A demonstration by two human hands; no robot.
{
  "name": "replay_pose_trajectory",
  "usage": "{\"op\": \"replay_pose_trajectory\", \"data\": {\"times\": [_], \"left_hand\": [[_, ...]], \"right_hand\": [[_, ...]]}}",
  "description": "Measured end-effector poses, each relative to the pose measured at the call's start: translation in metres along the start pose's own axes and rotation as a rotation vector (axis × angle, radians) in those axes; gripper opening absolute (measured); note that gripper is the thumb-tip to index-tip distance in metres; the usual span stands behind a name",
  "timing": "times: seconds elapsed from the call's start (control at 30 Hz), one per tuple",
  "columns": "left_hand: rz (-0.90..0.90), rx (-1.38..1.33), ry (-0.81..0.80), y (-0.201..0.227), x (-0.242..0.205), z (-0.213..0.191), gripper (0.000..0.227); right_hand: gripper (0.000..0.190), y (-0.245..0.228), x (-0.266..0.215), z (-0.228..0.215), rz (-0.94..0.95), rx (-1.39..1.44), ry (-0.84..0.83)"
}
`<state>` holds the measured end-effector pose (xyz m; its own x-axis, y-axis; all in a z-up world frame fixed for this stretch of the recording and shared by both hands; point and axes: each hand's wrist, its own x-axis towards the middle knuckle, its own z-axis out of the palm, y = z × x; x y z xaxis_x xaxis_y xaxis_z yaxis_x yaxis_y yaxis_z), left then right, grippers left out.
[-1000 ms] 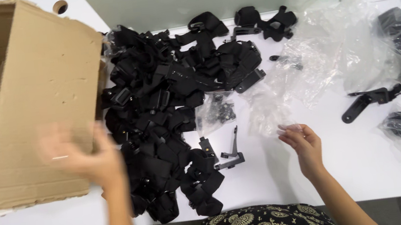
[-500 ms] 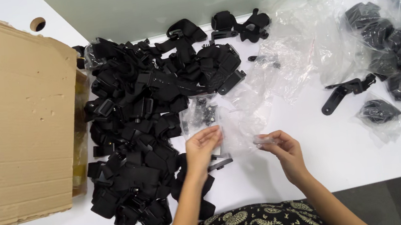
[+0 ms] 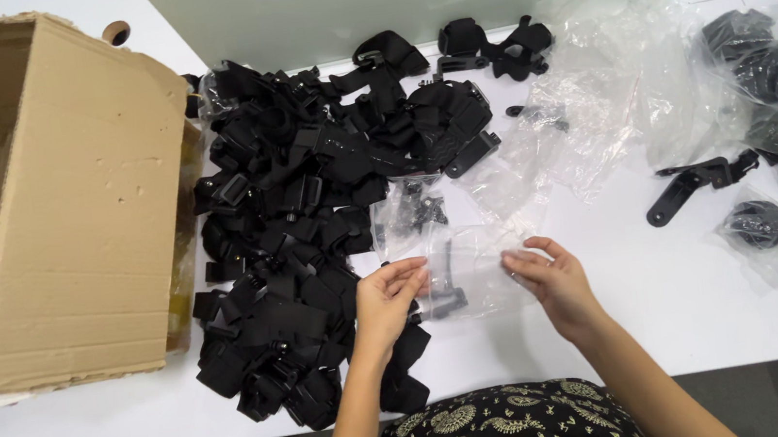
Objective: The person picks black camera mounts from a pile on a white table, places each into a clear plastic bag, and puts the sealed bags into a cardboard box. The person repeats this process for several mounts throughout the clip.
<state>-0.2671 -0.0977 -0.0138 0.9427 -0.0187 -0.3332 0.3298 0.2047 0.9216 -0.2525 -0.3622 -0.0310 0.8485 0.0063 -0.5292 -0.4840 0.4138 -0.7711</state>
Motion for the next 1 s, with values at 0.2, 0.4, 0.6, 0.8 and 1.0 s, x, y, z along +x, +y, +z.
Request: {"op": "replay_pose_trajectory", "data": {"times": [0.2, 0.4, 0.6, 0.8, 1.0], "left_hand": [[-0.055, 0.012, 0.042, -0.002, -0.006, -0.003, 0.031], [-0.029, 0.079, 0.072, -0.008, -0.005, 0.003, 0.037], [-0.068, -0.001, 0.041, -0.003, -0.005, 0.005, 0.028], [-0.241, -0.022, 0.093, 0.012, -0.012, 0.027, 0.023], [0.017, -0.012, 0.175, 0.006, -0.008, 0.042, 0.029]], "right_hand": [[0.031, -0.022, -0.004, -0.003, -0.026, 0.008, 0.024], [0.029, -0.035, -0.015, 0.001, -0.18, -0.098, 0.053], [0.026, -0.037, -0.02, -0.003, -0.108, -0.152, -0.046], [0.028, -0.02, -0.019, -0.005, -0.175, -0.32, -0.117], [0.043, -0.032, -0.012, -0.006, -0.099, -0.086, 0.01]]}}
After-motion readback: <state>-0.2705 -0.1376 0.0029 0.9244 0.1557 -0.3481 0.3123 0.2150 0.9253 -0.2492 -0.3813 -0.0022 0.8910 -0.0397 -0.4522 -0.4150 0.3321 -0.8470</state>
